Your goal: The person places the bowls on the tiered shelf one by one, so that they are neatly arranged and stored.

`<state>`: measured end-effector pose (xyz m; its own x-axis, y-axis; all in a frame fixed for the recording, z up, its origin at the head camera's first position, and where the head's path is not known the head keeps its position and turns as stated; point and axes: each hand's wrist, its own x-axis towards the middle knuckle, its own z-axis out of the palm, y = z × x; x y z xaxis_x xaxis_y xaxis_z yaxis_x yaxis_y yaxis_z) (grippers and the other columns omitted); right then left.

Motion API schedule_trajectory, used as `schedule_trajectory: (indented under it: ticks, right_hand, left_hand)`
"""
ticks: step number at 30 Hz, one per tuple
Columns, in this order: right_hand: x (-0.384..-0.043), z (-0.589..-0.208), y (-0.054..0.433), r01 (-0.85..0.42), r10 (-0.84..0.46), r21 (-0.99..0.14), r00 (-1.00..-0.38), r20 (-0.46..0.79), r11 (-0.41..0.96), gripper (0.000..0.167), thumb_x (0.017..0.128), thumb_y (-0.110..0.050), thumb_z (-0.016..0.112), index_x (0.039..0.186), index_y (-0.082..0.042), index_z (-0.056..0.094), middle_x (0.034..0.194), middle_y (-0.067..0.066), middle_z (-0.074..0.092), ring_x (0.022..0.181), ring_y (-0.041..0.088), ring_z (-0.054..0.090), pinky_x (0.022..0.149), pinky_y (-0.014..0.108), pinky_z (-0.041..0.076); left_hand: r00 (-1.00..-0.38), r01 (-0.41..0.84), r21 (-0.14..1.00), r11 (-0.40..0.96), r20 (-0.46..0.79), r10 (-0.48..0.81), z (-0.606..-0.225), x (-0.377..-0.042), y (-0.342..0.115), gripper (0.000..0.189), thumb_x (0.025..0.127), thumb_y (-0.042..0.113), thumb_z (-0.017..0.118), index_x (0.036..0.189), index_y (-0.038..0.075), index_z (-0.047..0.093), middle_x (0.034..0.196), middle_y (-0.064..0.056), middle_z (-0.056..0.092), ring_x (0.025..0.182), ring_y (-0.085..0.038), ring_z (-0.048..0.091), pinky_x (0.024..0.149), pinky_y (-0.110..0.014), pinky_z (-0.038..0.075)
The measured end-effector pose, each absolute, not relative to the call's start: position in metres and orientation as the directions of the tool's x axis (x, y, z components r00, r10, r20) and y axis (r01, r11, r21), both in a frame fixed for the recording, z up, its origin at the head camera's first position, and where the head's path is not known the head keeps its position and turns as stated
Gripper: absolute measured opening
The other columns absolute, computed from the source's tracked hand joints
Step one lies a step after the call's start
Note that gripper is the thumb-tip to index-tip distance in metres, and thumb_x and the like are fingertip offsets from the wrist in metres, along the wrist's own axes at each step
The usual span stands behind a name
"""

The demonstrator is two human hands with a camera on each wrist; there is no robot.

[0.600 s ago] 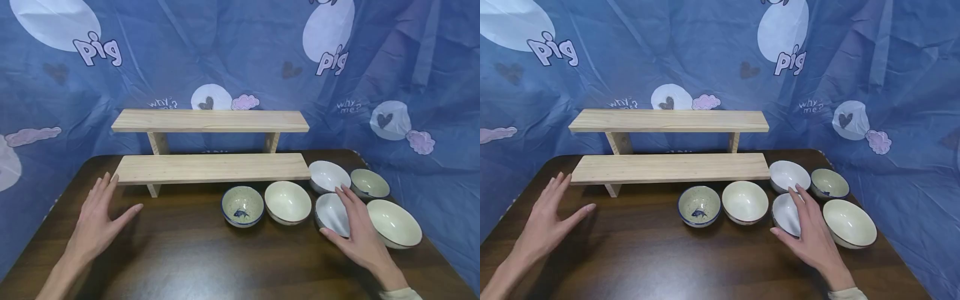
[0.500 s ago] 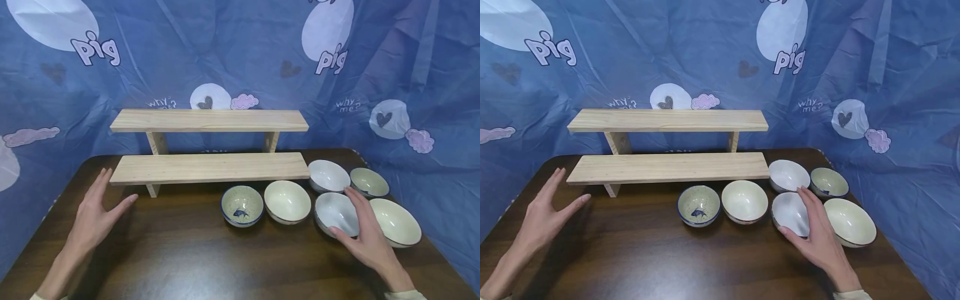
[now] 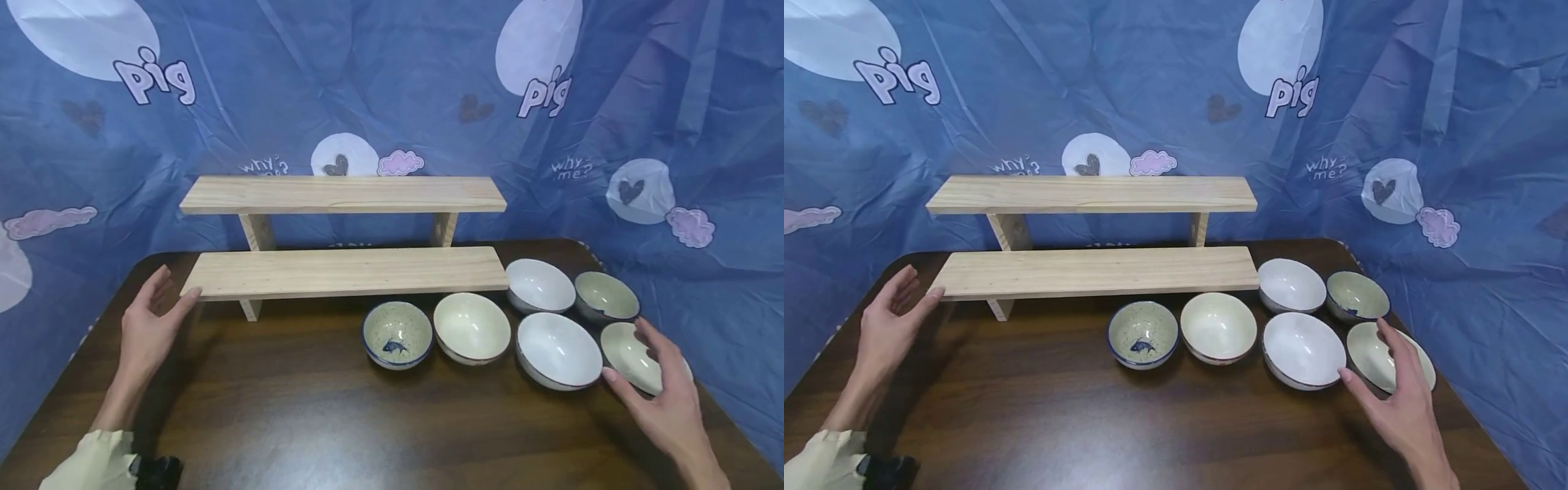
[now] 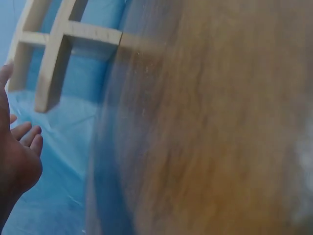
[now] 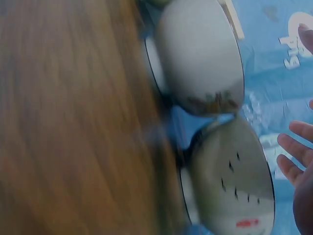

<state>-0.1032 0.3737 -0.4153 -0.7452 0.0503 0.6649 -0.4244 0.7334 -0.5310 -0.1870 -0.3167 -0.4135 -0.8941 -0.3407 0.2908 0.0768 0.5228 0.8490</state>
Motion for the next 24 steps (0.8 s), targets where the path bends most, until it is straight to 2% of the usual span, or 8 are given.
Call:
schedule_trajectory:
  ticks: [2, 5, 7, 9, 13, 16, 19, 24]
  right_hand:
    - [-0.099, -0.416, 0.38, -0.38, 0.088, -0.535, -0.75, 0.656, 0.754, 0.094, 0.069, 0.007, 0.085, 0.155, -0.005, 0.048, 0.142, -0.029, 0.045, 0.129, -0.009, 0.039, 0.104, 0.011, 0.027]
    - [-0.094, -0.417, 0.388, -0.304, 0.142, -0.548, -0.766, 0.627, 0.779, 0.094, 0.072, 0.003, 0.085, 0.157, -0.009, 0.046, 0.143, -0.031, 0.042, 0.129, -0.01, 0.038, 0.106, 0.013, 0.025]
    - [-0.09, -0.418, 0.392, -0.25, 0.181, -0.566, -0.782, 0.596, 0.786, 0.094, 0.075, 0.0, 0.084, 0.159, -0.012, 0.043, 0.15, -0.021, 0.045, 0.135, -0.007, 0.037, 0.108, 0.015, 0.022]
    - [-0.088, -0.42, 0.396, -0.197, 0.219, -0.586, -0.798, 0.561, 0.786, 0.094, 0.077, -0.003, 0.084, 0.16, -0.013, 0.04, 0.157, -0.005, 0.045, 0.142, 0.002, 0.035, 0.11, 0.017, 0.019]
    - [-0.084, -0.423, 0.405, -0.107, 0.263, -0.61, -0.834, 0.485, 0.785, 0.1, 0.081, -0.011, 0.084, 0.164, -0.011, 0.029, 0.162, 0.024, 0.034, 0.151, 0.029, 0.027, 0.118, 0.029, 0.015]
    - [-0.084, -0.424, 0.413, -0.035, 0.285, -0.612, -0.863, 0.417, 0.79, 0.105, 0.083, -0.018, 0.083, 0.166, -0.006, 0.018, 0.164, 0.031, 0.023, 0.151, 0.044, 0.019, 0.122, 0.049, 0.012]
    - [-0.083, -0.425, 0.418, 0.038, 0.311, -0.604, -0.882, 0.355, 0.796, 0.111, 0.085, -0.024, 0.082, 0.165, 0.0, 0.009, 0.164, 0.035, 0.013, 0.15, 0.052, 0.014, 0.118, 0.066, 0.011]
    - [-0.083, -0.429, 0.425, 0.087, 0.326, -0.597, -0.895, 0.304, 0.797, 0.118, 0.085, -0.029, 0.082, 0.163, 0.006, 0.001, 0.163, 0.04, 0.008, 0.149, 0.056, 0.01, 0.116, 0.068, 0.009]
  left_hand:
    - [-0.904, 0.067, 0.865, 0.497, 0.264, -0.337, -0.417, -0.19, -0.32, 0.076, 0.101, 0.031, 0.069, 0.163, 0.009, 0.032, 0.16, -0.022, 0.04, 0.144, -0.039, 0.039, 0.117, -0.037, 0.031]
    - [-0.922, 0.067, 0.873, 0.484, 0.239, -0.305, -0.421, -0.193, -0.324, 0.077, 0.102, 0.029, 0.068, 0.164, 0.007, 0.028, 0.16, -0.024, 0.037, 0.145, -0.039, 0.037, 0.115, -0.028, 0.033]
    - [-0.932, 0.074, 0.875, 0.479, 0.231, -0.278, -0.423, -0.194, -0.325, 0.079, 0.102, 0.029, 0.068, 0.164, 0.005, 0.026, 0.161, -0.026, 0.035, 0.146, -0.04, 0.036, 0.112, -0.022, 0.034]
    - [-0.937, 0.073, 0.871, 0.485, 0.227, -0.265, -0.423, -0.195, -0.326, 0.08, 0.102, 0.03, 0.069, 0.164, 0.004, 0.026, 0.16, -0.025, 0.036, 0.146, -0.04, 0.036, 0.106, -0.014, 0.035]
    - [-0.945, 0.06, 0.862, 0.503, 0.211, -0.249, -0.422, -0.194, -0.326, 0.082, 0.101, 0.034, 0.07, 0.163, 0.003, 0.026, 0.161, -0.025, 0.035, 0.145, -0.043, 0.035, 0.098, -0.005, 0.034]
    - [-0.953, 0.049, 0.859, 0.51, 0.194, -0.234, -0.423, -0.194, -0.327, 0.085, 0.1, 0.036, 0.071, 0.163, 0.003, 0.025, 0.162, -0.025, 0.032, 0.145, -0.046, 0.033, 0.095, -0.003, 0.033]
    - [-0.957, 0.042, 0.858, 0.512, 0.182, -0.226, -0.425, -0.195, -0.327, 0.086, 0.1, 0.037, 0.071, 0.163, 0.002, 0.024, 0.162, -0.026, 0.031, 0.144, -0.048, 0.032, 0.094, -0.003, 0.034]
    - [-0.961, 0.043, 0.854, 0.518, 0.177, -0.213, -0.427, -0.196, -0.328, 0.086, 0.1, 0.037, 0.07, 0.163, 0.002, 0.024, 0.161, -0.027, 0.032, 0.143, -0.05, 0.034, 0.091, -0.002, 0.035]
